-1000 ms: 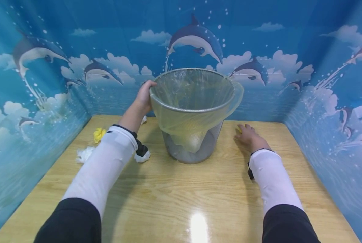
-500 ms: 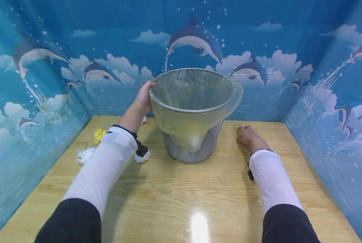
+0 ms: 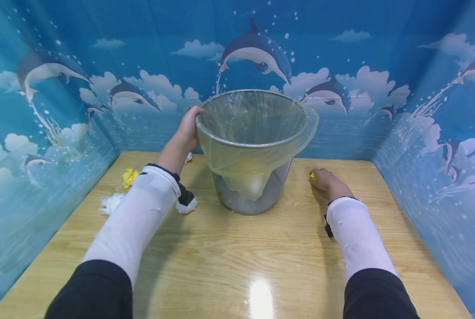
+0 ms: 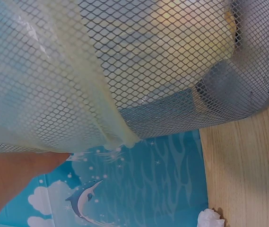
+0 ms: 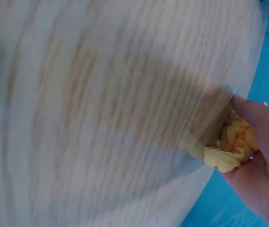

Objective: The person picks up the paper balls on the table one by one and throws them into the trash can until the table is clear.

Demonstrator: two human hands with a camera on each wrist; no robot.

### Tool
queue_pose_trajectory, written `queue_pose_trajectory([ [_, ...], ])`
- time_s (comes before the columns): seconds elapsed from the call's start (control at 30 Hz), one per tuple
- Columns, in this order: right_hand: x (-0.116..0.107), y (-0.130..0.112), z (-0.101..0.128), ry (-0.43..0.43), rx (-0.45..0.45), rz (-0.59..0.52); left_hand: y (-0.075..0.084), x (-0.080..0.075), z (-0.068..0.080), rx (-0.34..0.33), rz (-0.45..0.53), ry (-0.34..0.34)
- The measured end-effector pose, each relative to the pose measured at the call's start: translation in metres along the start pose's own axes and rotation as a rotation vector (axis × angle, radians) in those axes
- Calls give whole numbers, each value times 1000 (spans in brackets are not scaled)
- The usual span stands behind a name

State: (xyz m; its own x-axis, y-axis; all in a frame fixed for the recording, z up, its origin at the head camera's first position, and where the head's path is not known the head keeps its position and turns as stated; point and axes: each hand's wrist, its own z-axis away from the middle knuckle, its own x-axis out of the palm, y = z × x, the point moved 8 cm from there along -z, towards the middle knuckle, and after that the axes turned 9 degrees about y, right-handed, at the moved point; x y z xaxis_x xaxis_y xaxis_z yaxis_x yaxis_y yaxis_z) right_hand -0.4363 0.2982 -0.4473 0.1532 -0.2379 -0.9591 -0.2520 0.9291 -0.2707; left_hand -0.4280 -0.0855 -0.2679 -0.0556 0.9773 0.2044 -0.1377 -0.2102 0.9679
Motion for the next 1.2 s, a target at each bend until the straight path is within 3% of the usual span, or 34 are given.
queue_pose_trajectory([
  [0.9,-3,5,0,-11,5,11,1,1,1,5,18,-10],
  [1.2,-13,5,4,23,-4,9,1,1,1,-1,25,-13],
])
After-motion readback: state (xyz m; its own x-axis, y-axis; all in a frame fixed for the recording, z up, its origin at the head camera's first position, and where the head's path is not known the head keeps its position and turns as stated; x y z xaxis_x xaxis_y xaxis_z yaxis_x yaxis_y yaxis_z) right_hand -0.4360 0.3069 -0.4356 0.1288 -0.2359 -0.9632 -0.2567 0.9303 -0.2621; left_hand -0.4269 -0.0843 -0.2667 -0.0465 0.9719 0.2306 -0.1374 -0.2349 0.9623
